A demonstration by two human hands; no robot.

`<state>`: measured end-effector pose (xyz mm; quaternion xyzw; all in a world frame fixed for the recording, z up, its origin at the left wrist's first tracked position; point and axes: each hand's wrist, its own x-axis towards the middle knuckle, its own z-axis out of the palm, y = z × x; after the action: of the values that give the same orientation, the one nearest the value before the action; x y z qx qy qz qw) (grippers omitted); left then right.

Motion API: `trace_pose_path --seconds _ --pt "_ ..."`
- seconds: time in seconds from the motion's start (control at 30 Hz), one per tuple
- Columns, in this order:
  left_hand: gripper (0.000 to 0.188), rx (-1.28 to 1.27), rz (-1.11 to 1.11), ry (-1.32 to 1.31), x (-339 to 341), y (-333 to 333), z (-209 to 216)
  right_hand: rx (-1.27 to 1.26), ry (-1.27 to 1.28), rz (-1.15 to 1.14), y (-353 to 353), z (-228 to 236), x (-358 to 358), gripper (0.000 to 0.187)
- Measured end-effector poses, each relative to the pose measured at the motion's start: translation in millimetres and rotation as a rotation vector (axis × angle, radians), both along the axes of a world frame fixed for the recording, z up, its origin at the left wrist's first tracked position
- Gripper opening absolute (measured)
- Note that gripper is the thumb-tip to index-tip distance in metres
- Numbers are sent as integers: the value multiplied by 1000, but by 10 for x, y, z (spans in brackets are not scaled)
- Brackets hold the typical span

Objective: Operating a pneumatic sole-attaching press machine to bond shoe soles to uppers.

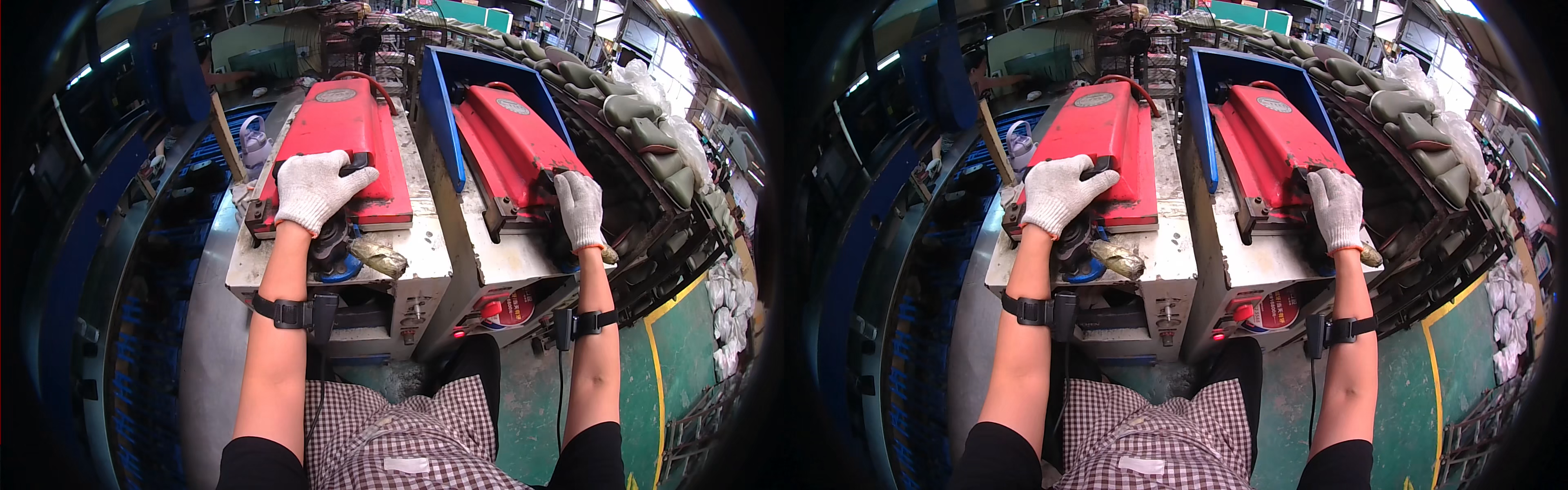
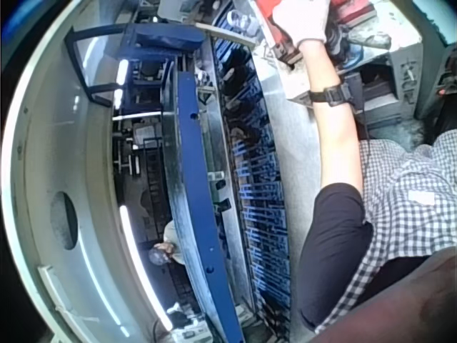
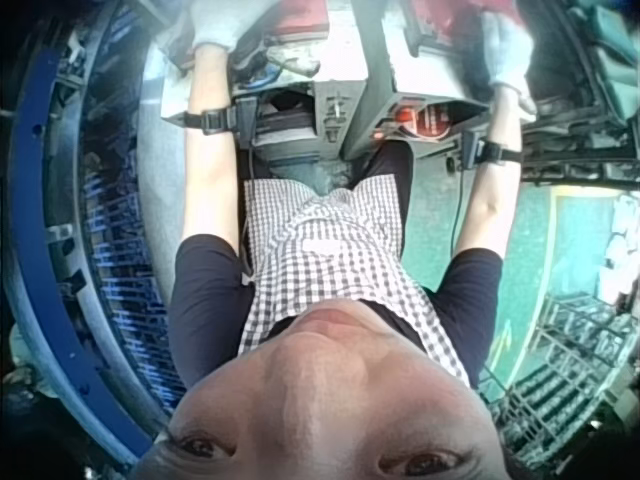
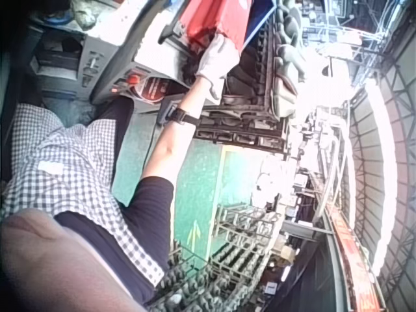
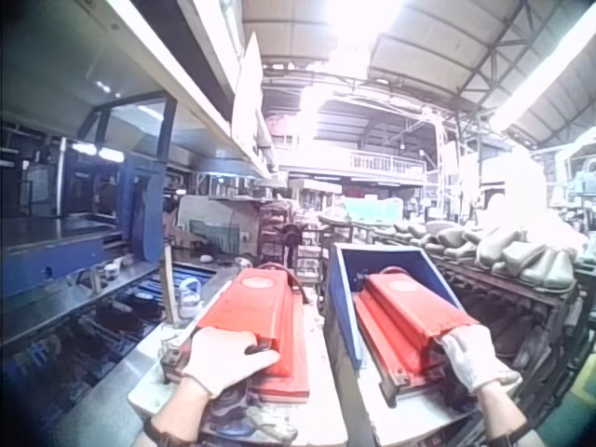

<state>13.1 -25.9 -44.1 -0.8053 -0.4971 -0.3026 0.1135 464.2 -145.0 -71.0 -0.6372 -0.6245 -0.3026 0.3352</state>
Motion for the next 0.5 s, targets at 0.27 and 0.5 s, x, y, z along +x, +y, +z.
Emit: trace_pose_path --seconds 0.27,0.5 --pt "56 -3 3 -1 6 -12 8 12 -14 10 5 -6 1 24" --pt "56 9 5 -7 5 -11 2 16 -3 9 6 -4 -4 24"
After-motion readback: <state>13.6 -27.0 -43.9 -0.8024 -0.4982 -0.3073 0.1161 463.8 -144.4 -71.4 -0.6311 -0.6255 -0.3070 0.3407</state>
